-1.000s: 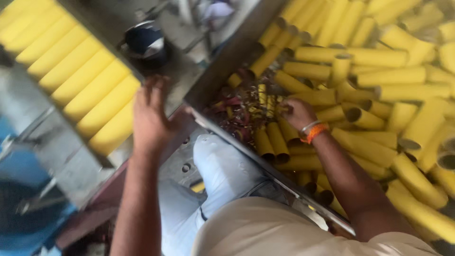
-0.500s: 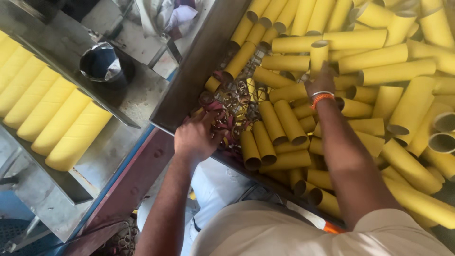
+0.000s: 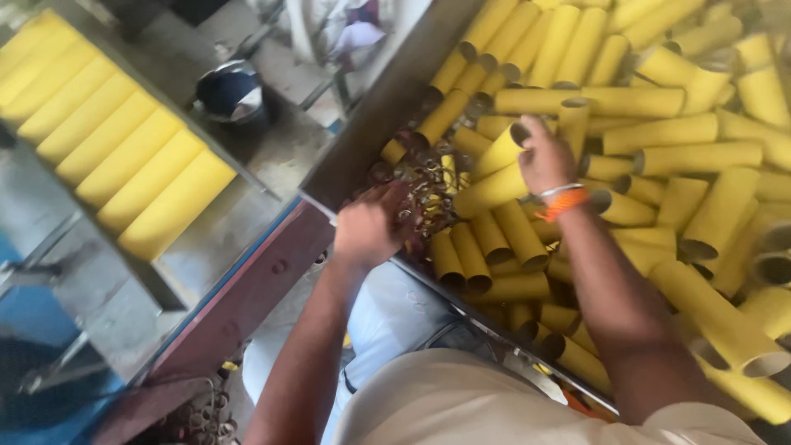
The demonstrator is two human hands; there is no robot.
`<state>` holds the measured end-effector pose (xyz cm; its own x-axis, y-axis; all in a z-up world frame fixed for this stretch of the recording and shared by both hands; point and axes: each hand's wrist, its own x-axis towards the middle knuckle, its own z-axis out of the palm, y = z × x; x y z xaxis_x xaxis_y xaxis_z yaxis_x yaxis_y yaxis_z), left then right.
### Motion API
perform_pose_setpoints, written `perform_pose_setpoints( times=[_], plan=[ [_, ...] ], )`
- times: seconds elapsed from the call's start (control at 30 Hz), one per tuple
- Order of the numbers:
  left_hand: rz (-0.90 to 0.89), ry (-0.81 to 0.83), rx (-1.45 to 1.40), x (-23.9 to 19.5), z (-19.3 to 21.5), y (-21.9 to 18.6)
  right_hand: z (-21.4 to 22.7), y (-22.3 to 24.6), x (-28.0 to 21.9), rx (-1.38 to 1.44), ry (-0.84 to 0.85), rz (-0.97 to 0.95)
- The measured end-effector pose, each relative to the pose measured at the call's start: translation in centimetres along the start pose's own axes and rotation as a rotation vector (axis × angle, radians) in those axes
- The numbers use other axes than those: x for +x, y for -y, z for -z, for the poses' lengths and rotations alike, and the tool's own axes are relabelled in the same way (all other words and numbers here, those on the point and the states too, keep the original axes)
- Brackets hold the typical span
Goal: The person repeatedly picks up yellow cylindrical objects from a wire basket and places them onto a conveyor belt. The person handles the cylinders one at a time, moving them from the basket to the belt in a continuous loop.
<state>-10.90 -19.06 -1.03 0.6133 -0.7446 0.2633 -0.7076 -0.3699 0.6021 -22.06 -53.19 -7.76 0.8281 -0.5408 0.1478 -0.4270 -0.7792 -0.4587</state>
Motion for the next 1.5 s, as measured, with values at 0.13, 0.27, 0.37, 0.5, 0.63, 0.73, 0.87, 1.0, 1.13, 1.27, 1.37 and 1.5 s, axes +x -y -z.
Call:
perform_pose_setpoints(
  times=[0.13,0.27,0.37,0.5,0.63,0.73,0.87,1.0,1.13,1.27,1.37,1.5],
  plan=[
    [-0.036,-0.168,-0.278,-1.9,1.5,0.2,6.2,6.6,-0.2,0.378,0.051,0.201],
    [-0.031,-0.441,-0.354,-6.1,3.4,0.9,8.6,12.7,-0.2,1.013,0.085,0.241],
    [0.107,-0.514,-0.34,-8.8,4.5,1.8,8.0,16.7,0.5,1.199,0.077,0.298],
    [0.157,-0.659,-0.208,-11.9,6.4,3.2,4.8,20.5,1.7,1.292,0.125,0.309],
    [0.162,-0.828,0.087,-13.5,10.0,4.6,0.4,25.3,2.8,1.376,0.229,0.376],
    [0.228,-0.719,0.252,-12.6,12.5,6.4,-4.0,30.2,3.5,1.218,0.26,0.371],
    [0.29,-0.402,0.467,-9.3,14.8,9.9,-10.5,36.5,3.1,0.873,0.244,0.481],
    [0.494,-0.142,0.48,-7.7,15.2,12.1,-13.0,39.3,2.2,0.297,0.087,0.689],
    [0.636,0.085,0.573,-7.6,14.5,13.5,-9.9,36.7,2.4,0.195,-0.038,0.874],
    [0.672,0.21,0.644,-7.1,14.8,14.1,-6.0,29.5,3.8,0.397,-0.027,0.781],
    [0.593,0.136,0.757,-7.5,15.1,13.2,-4.8,19.7,4.1,0.55,0.154,0.404],
    [0.272,-0.202,0.56,-7.1,13.2,10.2,-5.3,4.8,1.7,0.455,0.281,0.042]
  ],
)
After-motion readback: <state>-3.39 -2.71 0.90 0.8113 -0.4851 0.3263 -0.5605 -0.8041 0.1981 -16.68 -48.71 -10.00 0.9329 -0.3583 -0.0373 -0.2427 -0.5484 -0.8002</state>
